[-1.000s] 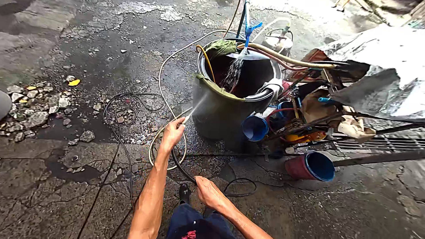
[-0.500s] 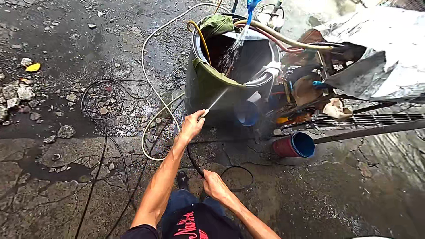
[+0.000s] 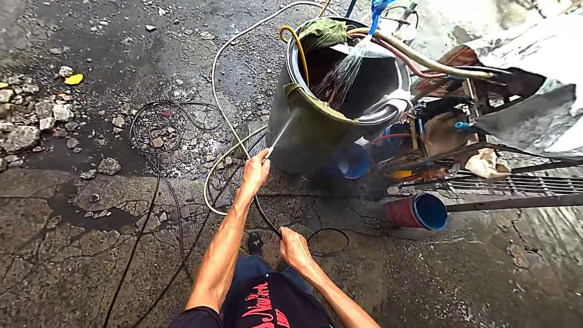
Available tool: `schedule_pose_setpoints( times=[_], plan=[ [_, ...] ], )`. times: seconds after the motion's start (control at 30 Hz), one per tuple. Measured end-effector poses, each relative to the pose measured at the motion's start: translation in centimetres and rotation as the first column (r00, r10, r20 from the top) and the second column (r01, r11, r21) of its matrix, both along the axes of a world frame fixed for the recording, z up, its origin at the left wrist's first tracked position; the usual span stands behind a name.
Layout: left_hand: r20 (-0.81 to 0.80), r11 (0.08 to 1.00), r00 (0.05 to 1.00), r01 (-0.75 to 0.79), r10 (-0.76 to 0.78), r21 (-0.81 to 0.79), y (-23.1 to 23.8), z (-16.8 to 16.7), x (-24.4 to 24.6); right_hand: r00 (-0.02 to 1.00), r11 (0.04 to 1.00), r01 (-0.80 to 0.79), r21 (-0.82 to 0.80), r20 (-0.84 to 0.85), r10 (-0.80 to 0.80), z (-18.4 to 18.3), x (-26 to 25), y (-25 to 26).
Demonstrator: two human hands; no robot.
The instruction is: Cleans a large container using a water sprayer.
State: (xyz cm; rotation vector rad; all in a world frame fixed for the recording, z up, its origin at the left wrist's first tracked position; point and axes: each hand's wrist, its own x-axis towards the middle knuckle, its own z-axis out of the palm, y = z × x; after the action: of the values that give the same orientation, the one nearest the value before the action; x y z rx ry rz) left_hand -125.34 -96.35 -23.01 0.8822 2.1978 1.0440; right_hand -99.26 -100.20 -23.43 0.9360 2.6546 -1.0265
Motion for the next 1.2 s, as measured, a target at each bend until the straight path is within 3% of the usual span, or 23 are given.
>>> schedule_pose_setpoints(
  times=[0.07,0.17,0.23,0.53,0.83,0.93,1.0,1.2],
  plan=[
    [-0.003,1.0,1.0,0.013,-0.013,-0.017,0.5,-0.2,-0.8,1.0,1.0,0.003,0.014,-0.024,-0.003,0.1,-0.3,0.2],
    [-0.058,0.993,0.998,-0.026,0.033,0.119,-0.1,0.9,-0.7,0.998,0.999,0.011,0.033,-0.067,-0.009,0.3,-0.9,0.6],
    [-0.052,0.996,0.998,-0.015,0.019,0.088,0.3,0.6,-0.8,0.998,1.0,0.01,0.03,-0.068,-0.008,-0.2,-0.5,0.4],
    [0.008,0.984,0.984,0.178,-0.178,0.002,1.1,-0.9,5.4,0.996,0.995,0.088,-0.055,0.02,-0.087,-1.5,3.9,-0.3],
    [-0.073,0.958,0.961,0.274,-0.268,0.087,4.7,0.9,9.7,0.985,0.985,0.168,-0.044,-0.035,-0.169,-2.1,6.8,1.1],
    [-0.082,0.951,0.954,0.297,-0.29,0.092,5.1,0.1,10.8,0.986,0.985,0.162,-0.053,-0.042,-0.164,-2.4,7.9,1.2],
    [-0.057,0.965,0.969,0.246,-0.242,0.089,5.0,0.3,10.5,0.986,0.989,0.147,-0.033,-0.071,-0.149,-2.3,8.2,1.8],
    [-0.007,0.985,0.994,-0.103,0.105,0.139,1.9,0.6,9.0,0.977,0.997,0.068,0.041,-0.204,-0.058,-1.8,8.3,3.2]
  ],
)
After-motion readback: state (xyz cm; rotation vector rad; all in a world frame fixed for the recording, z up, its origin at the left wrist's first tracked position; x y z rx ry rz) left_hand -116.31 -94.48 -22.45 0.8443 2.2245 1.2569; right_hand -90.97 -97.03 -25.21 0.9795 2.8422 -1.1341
